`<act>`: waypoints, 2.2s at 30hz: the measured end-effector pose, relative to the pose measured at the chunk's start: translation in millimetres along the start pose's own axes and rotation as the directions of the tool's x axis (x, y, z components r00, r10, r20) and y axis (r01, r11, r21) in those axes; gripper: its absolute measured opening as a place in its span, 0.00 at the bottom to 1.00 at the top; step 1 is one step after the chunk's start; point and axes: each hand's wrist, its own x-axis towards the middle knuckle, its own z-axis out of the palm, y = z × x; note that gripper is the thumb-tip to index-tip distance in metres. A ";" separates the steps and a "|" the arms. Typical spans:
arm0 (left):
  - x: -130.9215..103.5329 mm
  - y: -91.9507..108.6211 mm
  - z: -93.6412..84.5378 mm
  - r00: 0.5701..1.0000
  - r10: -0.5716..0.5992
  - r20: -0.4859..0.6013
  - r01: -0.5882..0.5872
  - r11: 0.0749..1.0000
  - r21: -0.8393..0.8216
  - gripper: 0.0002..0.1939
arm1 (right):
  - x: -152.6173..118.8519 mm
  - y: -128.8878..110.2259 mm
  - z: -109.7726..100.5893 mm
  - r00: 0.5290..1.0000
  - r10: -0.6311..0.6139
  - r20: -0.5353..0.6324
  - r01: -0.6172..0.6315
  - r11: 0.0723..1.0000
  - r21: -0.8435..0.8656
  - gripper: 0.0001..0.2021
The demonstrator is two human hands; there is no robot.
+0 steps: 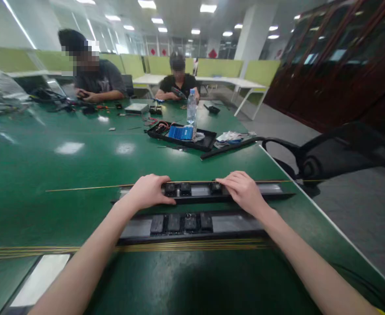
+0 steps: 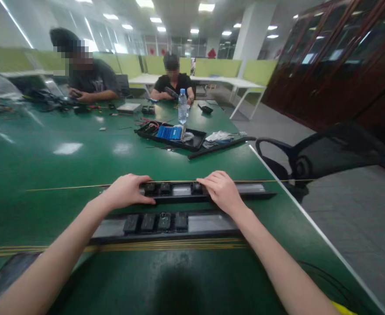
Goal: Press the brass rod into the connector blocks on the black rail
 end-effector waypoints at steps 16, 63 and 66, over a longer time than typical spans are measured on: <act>-0.1 -1.7 -0.4 1.000 0.009 -0.015 -0.009 1.000 -0.002 0.38 | 3.7 -2.3 -1.7 1.000 0.027 0.007 -0.028 0.999 0.027 0.15; -1.0 -0.4 -1.5 0.998 0.035 -0.058 -0.040 0.995 -0.090 0.32 | 3.4 6.1 -9.0 0.998 0.017 0.067 -0.015 0.999 -0.028 0.14; -1.0 -0.4 -1.6 0.998 0.034 -0.060 -0.040 0.995 -0.090 0.32 | 3.9 7.9 -11.9 0.997 0.016 0.072 -0.015 1.000 -0.024 0.14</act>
